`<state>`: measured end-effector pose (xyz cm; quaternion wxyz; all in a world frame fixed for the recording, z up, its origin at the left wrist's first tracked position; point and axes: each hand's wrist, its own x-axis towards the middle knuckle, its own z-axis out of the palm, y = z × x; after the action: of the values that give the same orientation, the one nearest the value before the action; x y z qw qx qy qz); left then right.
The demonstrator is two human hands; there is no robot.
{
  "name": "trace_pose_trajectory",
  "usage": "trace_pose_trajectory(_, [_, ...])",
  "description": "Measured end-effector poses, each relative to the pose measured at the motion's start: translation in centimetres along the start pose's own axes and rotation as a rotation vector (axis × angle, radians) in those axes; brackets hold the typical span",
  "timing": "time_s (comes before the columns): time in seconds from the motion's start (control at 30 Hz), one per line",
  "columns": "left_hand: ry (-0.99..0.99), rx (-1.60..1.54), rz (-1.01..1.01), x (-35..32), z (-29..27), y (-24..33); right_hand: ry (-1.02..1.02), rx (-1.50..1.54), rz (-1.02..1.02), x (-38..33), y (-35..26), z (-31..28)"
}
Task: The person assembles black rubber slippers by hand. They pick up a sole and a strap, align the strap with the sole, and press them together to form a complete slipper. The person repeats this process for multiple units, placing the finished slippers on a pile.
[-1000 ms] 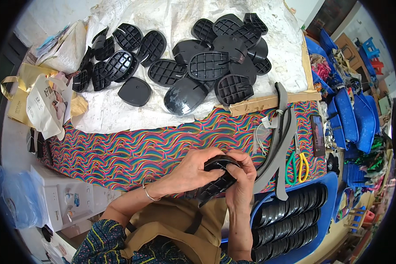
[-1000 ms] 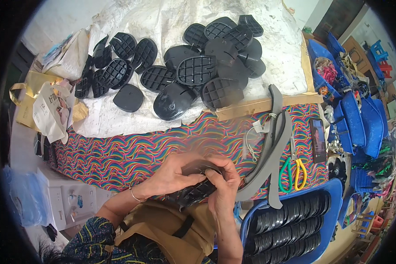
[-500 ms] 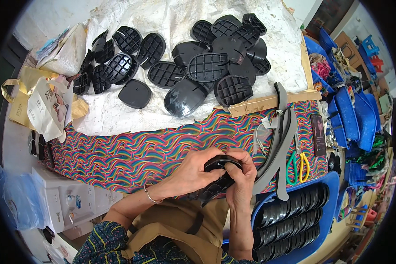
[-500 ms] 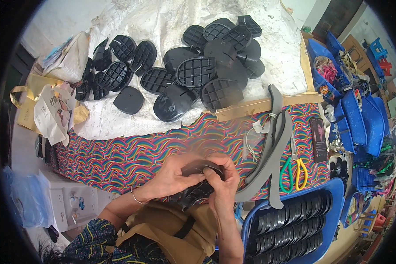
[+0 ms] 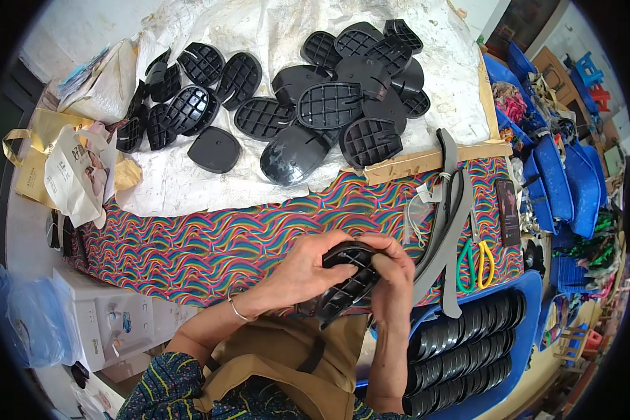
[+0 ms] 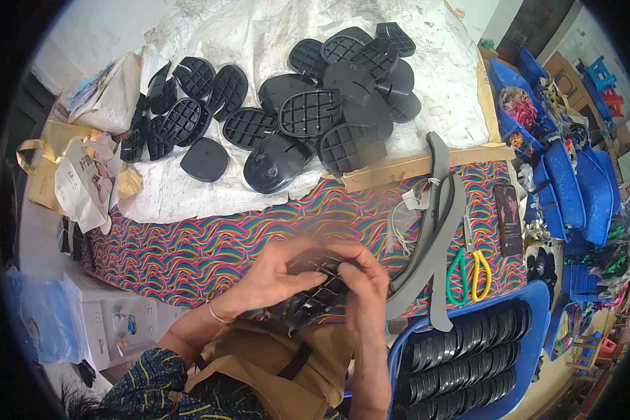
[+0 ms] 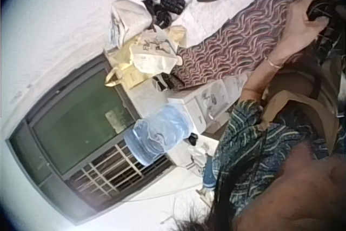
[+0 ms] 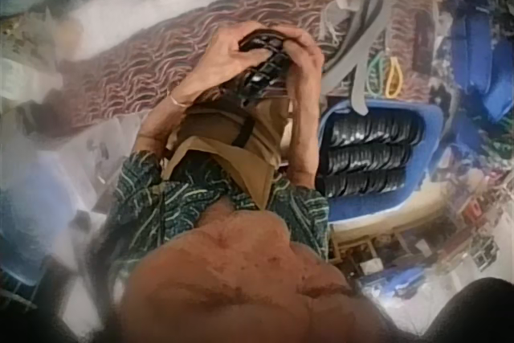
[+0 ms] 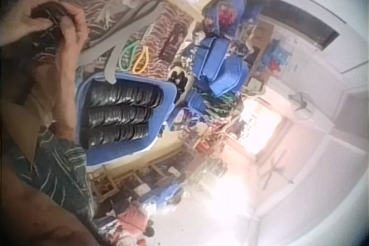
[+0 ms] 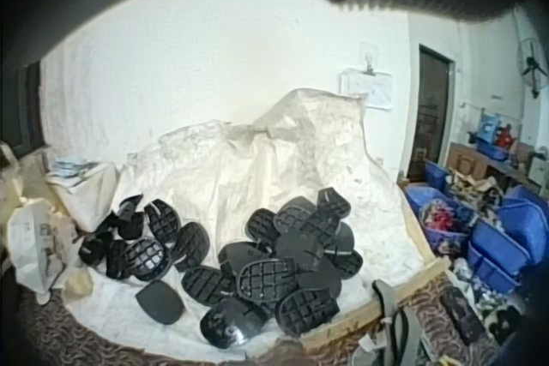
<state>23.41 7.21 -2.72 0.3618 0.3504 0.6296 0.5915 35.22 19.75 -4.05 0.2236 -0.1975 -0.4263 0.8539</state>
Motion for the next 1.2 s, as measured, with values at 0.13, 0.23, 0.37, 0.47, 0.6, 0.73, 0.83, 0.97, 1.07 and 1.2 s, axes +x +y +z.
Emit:
trace_pose_trajectory(0.13, [-0.086, -0.025, -0.132, 0.4, -1.1, 0.8, -0.067, -0.667, -0.205, 0.6, -2.3, -0.2])
trace_pose_trajectory(0.23, [-0.149, 0.054, -0.195, 0.7, -1.3, 1.7, -0.229, -0.939, -0.231, 1.1, -3.3, -0.2])
trace_pose_trajectory(0.37, [-0.167, -0.092, -0.180, 0.4, -1.8, 1.0, -0.289, -1.000, -0.319, 1.4, -3.6, 0.0])
trace_pose_trajectory(0.47, [-0.060, -0.159, -0.109, 0.2, -1.5, 0.0, -0.224, -0.946, -0.313, 0.8, -2.7, -0.2])
trace_pose_trajectory(0.6, [-0.008, -0.163, -0.156, -0.2, -1.9, 0.8, -0.085, -0.852, -0.282, -0.5, -0.9, -0.3])
trace_pose_trajectory(0.73, [0.069, -0.122, -0.151, -0.8, -1.9, 0.9, 0.000, -0.693, -0.262, -1.3, 1.0, 0.1])
trace_pose_trajectory(0.83, [0.130, -0.126, -0.134, -1.1, -1.9, 1.0, 0.065, -0.485, -0.237, -1.9, 2.8, 0.2])
trace_pose_trajectory(0.97, [0.208, -0.136, -0.087, -1.2, -1.6, 1.0, 0.118, -0.306, -0.186, -1.9, 4.1, 0.8])
trace_pose_trajectory(1.07, [0.254, -0.154, -0.072, -1.5, -1.6, 0.4, 0.131, -0.260, -0.138, -1.9, 4.2, 1.1])
trace_pose_trajectory(1.2, [0.354, -0.128, -0.038, -1.5, -2.2, 0.4, 0.143, -0.138, -0.046, -2.3, 5.1, 1.6])
